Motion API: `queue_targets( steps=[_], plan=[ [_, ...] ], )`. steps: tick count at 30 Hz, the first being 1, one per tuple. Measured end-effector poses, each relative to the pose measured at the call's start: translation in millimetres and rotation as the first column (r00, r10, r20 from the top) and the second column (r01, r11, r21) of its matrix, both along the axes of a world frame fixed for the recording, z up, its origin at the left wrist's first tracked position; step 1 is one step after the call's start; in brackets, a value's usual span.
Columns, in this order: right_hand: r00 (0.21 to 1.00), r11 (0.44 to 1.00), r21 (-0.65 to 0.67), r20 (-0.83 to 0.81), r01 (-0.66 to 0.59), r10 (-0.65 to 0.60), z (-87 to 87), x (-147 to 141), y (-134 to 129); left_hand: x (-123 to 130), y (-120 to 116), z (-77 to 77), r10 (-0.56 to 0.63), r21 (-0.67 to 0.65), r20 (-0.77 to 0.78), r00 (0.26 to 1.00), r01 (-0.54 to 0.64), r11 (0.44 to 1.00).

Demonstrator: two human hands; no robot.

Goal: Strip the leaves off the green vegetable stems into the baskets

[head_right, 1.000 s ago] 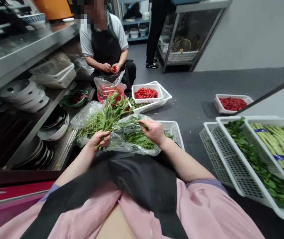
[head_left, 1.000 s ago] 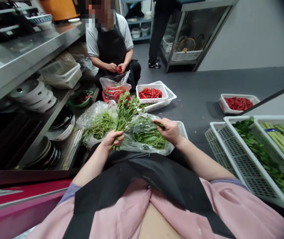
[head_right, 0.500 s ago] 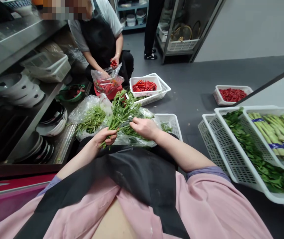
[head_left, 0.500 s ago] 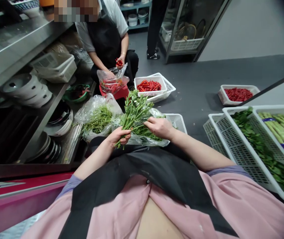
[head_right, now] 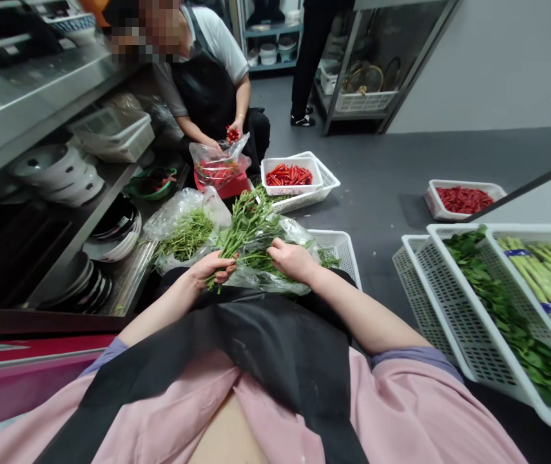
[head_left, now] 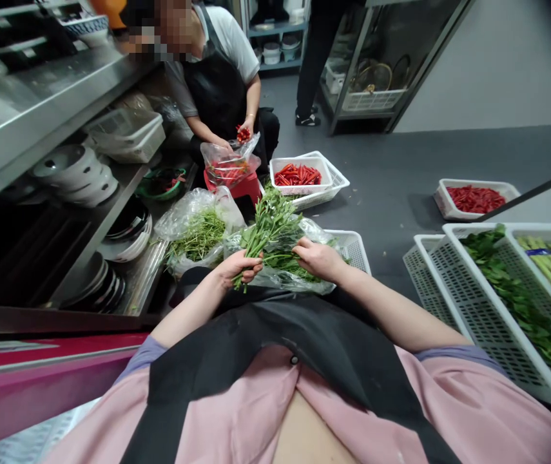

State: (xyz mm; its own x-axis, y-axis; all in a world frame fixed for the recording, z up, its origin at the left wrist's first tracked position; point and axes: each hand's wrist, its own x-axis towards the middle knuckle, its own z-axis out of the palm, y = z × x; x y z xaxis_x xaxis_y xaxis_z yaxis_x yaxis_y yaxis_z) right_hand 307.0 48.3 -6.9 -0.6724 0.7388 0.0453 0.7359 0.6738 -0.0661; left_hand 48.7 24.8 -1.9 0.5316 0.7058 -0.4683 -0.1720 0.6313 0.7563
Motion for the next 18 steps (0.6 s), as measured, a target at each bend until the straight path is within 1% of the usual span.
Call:
queue_targets(
  steps=[3, 7, 10, 14, 16, 18],
  plan=[
    [0.999, 0.999, -0.013, -0.017, 0.039, -0.040, -4.6, 3, 1, -2, 1, -3.4, 0.017, 0.003, 0.007, 1.000, -0.017, 1.000],
    [1.000, 0.998, -0.059, -0.011, -0.011, 0.011, -10.7, 7, -1, -4, 1, -6.0, 0.026, -0.016, 0.014, 1.000, -0.026, 1.000],
    [1.000, 0.996, -0.084, -0.007, -0.022, 0.022, -16.8, 6, -6, 0, -1, -6.3, -0.003, -0.034, 0.021, 1.000, 0.004, 0.999],
    [0.994, 0.992, -0.117, -0.098, -0.052, 0.040, -27.4, 5, -11, 5, -2, -7.7, -0.045, -0.034, 0.029, 0.999, 0.046, 0.998],
    [0.988, 0.991, -0.117, -0.150, -0.063, 0.045, -31.4, 8, -11, 4, -2, -9.5, -0.037, -0.033, 0.032, 0.999, 0.038, 0.999],
    [0.981, 0.994, -0.099, -0.195, -0.040, 0.020, -32.7, 13, -9, 2, -1, -11.9, -0.030, -0.026, 0.023, 0.999, 0.030, 0.999]
  ],
)
